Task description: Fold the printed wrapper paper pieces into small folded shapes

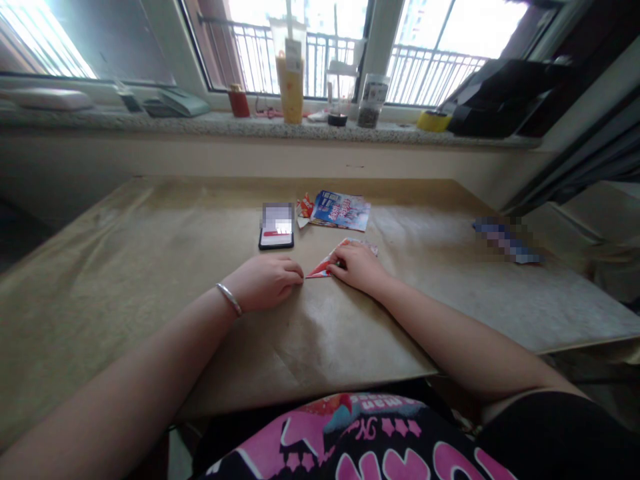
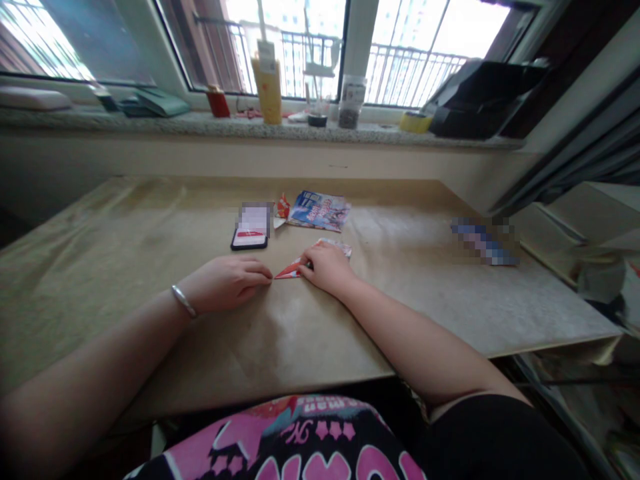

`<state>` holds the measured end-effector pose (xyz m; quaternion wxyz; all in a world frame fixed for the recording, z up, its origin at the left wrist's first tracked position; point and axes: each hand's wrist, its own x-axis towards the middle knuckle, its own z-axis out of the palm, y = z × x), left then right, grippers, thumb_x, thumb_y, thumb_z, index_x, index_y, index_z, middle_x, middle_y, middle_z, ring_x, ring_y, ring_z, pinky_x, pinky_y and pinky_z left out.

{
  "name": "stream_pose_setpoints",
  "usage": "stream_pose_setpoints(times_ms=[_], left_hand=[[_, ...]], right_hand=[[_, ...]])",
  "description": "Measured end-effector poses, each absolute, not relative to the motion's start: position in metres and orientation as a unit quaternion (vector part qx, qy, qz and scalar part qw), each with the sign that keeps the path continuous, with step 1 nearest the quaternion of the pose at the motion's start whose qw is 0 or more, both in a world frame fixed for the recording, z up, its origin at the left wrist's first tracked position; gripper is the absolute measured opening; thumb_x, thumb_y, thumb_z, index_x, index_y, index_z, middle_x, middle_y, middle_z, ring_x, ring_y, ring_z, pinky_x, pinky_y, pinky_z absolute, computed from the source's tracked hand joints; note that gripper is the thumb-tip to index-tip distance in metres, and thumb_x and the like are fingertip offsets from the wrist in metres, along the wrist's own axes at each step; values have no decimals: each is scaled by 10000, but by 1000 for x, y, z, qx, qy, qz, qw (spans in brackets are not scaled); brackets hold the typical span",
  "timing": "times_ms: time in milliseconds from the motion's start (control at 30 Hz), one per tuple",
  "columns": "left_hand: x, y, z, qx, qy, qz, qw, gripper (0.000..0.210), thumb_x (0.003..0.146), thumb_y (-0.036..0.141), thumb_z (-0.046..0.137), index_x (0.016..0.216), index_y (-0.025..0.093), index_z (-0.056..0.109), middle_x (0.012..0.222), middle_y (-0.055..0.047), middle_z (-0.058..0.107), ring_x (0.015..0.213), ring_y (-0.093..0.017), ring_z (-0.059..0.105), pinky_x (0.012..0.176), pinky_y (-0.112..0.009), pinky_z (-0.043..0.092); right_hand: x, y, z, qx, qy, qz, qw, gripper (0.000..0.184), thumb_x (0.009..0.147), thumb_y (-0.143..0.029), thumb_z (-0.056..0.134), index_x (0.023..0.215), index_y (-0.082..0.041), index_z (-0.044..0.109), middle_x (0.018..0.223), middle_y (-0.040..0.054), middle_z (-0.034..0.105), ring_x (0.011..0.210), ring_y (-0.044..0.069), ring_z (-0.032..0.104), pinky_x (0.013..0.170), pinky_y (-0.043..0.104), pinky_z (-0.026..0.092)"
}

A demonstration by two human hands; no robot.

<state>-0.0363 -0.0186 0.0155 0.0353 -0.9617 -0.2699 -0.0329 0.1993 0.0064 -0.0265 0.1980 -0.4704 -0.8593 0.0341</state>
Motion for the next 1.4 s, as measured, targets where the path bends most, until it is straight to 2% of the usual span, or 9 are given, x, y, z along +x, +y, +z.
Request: stream_pose_setpoints(times_ms=[133,267,333,667,867,1033,1133,1300,1400], left_hand=[[-39,-17,11,-960,-275,-50,35,264,808,126,458,955,184,670,997,-36,678,873,-163,621,788,-276,501],[-35,-16,2,-960,-253,-108,43,346,860,179,453,1179,208,585,1145,-57,633,968,-172,590,834,-294,497],[-30,-17,-1,-964,-236,-113,47,361,874,212,468,1222,225,563,1138,-59,640,1007,-182,572,865,-311,490],[-16,-25,1,-957,-264,-108,60,289,866,214,477,1117,181,615,1070,-78,649,956,-199,573,817,-339,503],[-16,-24,0,-956,-267,-102,72,288,861,181,461,1103,183,617,1040,-68,653,919,-200,576,802,-335,492],[-16,-23,0,-955,-266,-108,70,298,840,158,483,1107,185,614,1032,-71,651,910,-192,574,792,-323,490],[-15,-23,0,-955,-263,-113,76,296,836,149,483,1097,178,619,1031,-72,653,903,-192,576,781,-323,493],[-16,-23,0,-956,-259,-112,76,305,834,150,483,1105,174,620,1049,-71,653,917,-198,577,792,-333,498],[-16,-23,0,-956,-258,-113,80,307,824,145,490,1099,176,624,1031,-73,653,904,-198,579,779,-330,499]], right_hand=[[200,6,-27,-472,-858,37,200,111,796,-300,611,761,-200,643,847,52,694,877,206,561,796,327,381],[199,5,-25,-470,-859,43,197,119,804,-303,603,774,-199,651,858,55,695,890,206,558,807,326,380],[198,6,-24,-470,-860,47,196,124,808,-305,600,774,-198,653,863,55,695,891,206,555,806,325,380],[198,7,-25,-460,-860,49,217,117,803,-312,626,800,-196,643,849,53,658,873,199,537,793,322,376],[206,9,-24,-383,-891,70,233,130,819,-321,621,858,-209,675,900,54,655,896,191,531,828,326,389],[214,5,-18,-306,-924,16,230,143,862,-304,558,859,-290,700,960,-1,684,1035,206,505,1035,459,244],[215,2,-14,-284,-937,-20,205,185,881,-298,520,919,-326,700,996,-27,684,1118,221,466,1077,502,181],[212,-3,-8,-278,-941,-70,178,217,878,-275,506,955,-342,698,1041,-27,666,1200,239,402,1076,508,186],[211,-4,-7,-269,-947,-76,160,238,895,-272,475,992,-316,688,1015,2,680,1120,239,454,1005,477,262]])
